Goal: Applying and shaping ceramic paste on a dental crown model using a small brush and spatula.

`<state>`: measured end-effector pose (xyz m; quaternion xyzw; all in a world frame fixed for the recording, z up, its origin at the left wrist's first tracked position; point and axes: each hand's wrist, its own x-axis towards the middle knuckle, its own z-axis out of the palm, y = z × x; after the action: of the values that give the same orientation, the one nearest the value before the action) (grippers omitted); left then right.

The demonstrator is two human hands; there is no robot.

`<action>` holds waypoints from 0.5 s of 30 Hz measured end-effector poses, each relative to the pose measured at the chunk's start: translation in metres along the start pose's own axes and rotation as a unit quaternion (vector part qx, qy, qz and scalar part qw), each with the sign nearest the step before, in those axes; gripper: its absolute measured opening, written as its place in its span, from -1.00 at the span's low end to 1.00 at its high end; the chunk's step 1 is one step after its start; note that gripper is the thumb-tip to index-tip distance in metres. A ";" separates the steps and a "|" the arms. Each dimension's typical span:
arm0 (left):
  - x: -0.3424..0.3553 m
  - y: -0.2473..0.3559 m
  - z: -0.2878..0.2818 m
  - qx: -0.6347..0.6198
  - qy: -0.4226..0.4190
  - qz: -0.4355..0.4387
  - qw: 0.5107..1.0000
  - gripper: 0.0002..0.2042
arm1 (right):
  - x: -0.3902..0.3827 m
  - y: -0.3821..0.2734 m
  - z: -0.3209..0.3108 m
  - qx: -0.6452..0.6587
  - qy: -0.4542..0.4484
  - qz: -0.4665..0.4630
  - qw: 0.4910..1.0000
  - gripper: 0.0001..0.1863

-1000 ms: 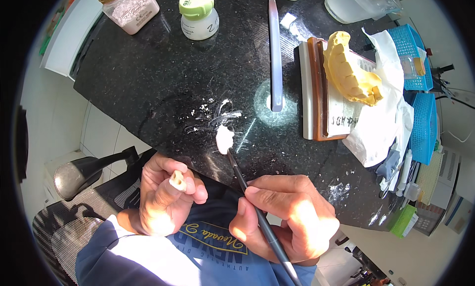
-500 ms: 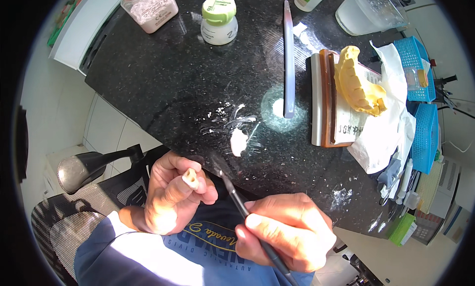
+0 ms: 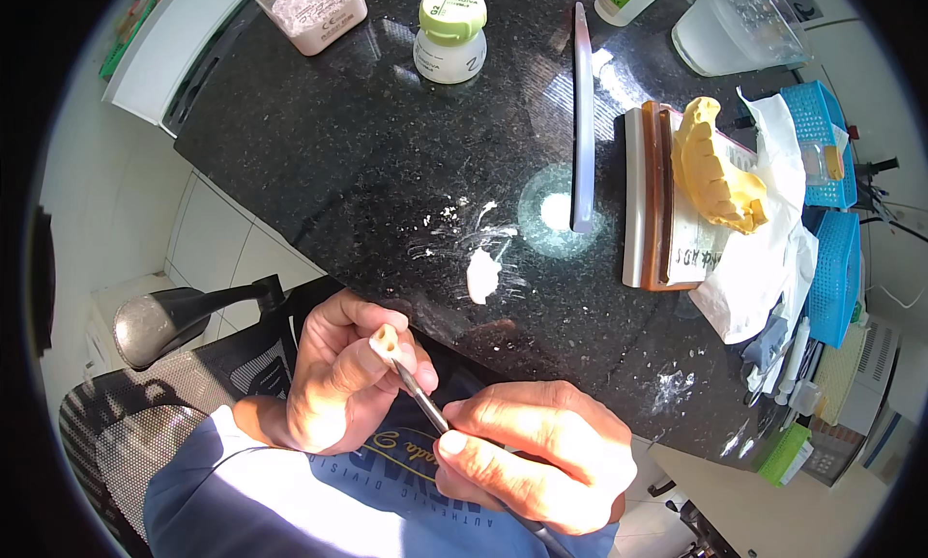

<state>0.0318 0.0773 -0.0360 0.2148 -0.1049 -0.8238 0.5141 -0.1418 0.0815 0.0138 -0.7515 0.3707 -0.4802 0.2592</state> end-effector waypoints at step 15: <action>-0.002 0.000 0.000 -0.012 -0.015 0.000 1.000 -0.80 | -0.002 0.000 -0.004 -0.013 -0.037 -0.013 0.999 -0.60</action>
<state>0.0327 0.0787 -0.0356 0.1965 -0.1029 -0.8279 0.5151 -0.1457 0.0833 0.0142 -0.7766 0.3574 -0.4506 0.2571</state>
